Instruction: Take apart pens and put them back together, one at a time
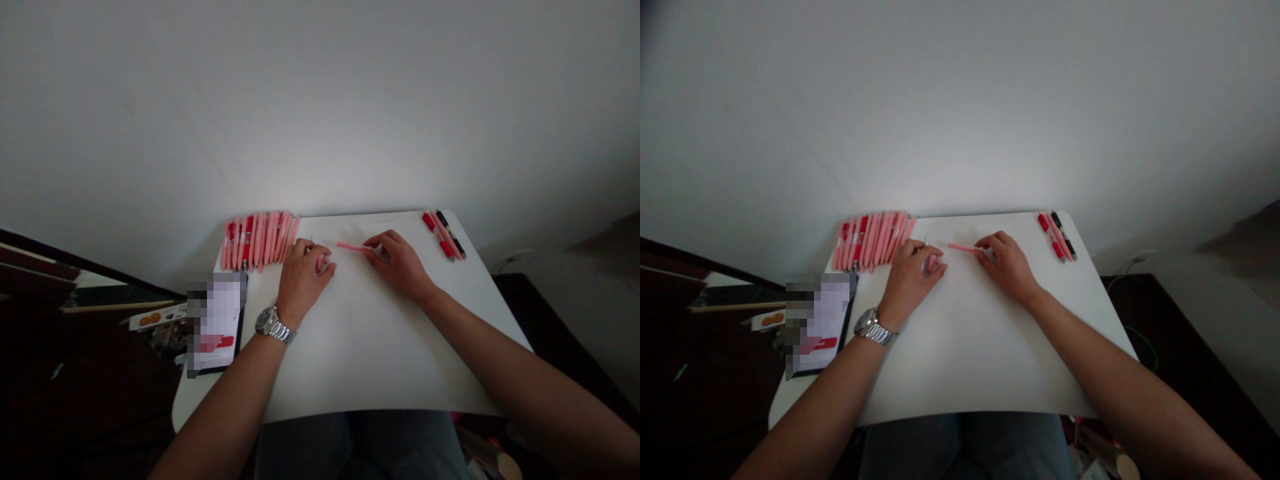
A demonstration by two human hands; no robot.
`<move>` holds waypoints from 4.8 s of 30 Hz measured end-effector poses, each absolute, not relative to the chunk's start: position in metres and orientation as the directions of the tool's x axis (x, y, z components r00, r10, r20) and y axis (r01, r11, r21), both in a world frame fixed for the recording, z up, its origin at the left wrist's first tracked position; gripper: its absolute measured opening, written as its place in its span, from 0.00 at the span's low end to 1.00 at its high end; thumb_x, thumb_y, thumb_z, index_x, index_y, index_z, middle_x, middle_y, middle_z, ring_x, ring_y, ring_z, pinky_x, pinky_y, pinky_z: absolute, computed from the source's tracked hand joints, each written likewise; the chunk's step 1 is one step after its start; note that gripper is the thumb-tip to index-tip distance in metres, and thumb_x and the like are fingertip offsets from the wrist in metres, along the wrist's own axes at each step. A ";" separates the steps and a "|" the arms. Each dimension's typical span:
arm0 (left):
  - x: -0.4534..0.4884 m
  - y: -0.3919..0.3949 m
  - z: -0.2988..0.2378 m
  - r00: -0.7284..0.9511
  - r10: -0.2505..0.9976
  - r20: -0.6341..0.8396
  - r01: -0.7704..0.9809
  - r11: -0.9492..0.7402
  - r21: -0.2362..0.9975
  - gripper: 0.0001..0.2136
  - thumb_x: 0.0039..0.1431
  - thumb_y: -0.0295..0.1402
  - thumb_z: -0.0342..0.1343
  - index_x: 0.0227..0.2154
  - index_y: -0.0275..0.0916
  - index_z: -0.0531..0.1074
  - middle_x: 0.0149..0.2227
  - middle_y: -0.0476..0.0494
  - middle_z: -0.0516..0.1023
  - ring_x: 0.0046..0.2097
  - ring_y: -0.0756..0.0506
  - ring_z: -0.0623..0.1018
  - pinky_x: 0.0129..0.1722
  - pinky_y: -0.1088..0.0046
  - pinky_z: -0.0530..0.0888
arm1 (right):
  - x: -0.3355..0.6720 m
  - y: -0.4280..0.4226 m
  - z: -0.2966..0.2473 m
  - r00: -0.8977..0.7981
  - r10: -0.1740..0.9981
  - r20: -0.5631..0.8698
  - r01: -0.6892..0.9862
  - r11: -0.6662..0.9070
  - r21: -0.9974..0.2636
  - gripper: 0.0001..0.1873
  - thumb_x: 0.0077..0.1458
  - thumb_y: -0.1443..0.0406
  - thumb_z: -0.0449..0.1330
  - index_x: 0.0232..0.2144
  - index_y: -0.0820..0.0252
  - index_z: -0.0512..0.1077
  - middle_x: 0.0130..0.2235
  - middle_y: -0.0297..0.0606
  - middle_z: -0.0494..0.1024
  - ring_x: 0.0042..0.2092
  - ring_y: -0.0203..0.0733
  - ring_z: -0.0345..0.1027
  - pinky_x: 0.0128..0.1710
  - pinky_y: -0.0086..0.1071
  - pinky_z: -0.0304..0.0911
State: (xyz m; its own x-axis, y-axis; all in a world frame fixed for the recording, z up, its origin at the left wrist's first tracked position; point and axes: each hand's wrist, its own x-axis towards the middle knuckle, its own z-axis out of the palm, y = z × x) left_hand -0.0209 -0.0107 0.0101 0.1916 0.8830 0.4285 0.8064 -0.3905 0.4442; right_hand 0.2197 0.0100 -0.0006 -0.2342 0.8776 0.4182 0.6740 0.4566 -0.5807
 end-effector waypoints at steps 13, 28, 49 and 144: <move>-0.020 -0.010 0.012 0.201 0.880 0.430 0.798 -0.402 0.450 0.11 0.57 0.29 0.66 0.43 0.43 0.77 0.45 0.43 0.74 0.48 0.40 0.73 0.52 0.59 0.71 | 0.219 0.010 0.000 -0.222 0.883 0.413 0.675 0.445 -0.588 0.07 0.63 0.63 0.61 0.43 0.57 0.75 0.41 0.41 0.75 0.38 0.43 0.70 0.39 0.37 0.66; -0.021 -0.010 0.020 0.121 0.878 0.464 0.674 -0.416 0.611 0.05 0.63 0.28 0.59 0.40 0.42 0.72 0.38 0.48 0.80 0.41 0.45 0.76 0.46 0.65 0.71 | 0.218 0.007 0.006 -0.231 0.879 0.416 0.672 0.454 -0.585 0.08 0.64 0.61 0.59 0.43 0.57 0.75 0.40 0.41 0.76 0.37 0.42 0.69 0.39 0.37 0.66; -0.023 -0.005 0.020 0.018 0.904 0.428 0.482 -0.383 0.788 0.03 0.65 0.34 0.59 0.38 0.42 0.75 0.36 0.49 0.81 0.37 0.49 0.79 0.39 0.70 0.72 | 0.214 0.004 0.006 -0.316 0.833 0.454 0.600 0.546 -0.584 0.09 0.67 0.58 0.57 0.43 0.56 0.73 0.37 0.40 0.75 0.38 0.43 0.69 0.37 0.37 0.66; -0.024 -0.013 0.018 0.200 0.876 0.439 0.825 -0.392 0.406 0.03 0.64 0.32 0.60 0.38 0.42 0.77 0.45 0.41 0.71 0.49 0.40 0.72 0.53 0.58 0.71 | 0.208 0.002 0.009 -0.220 0.918 0.329 0.556 0.396 -0.731 0.09 0.60 0.59 0.63 0.39 0.56 0.72 0.34 0.36 0.78 0.32 0.39 0.71 0.33 0.33 0.66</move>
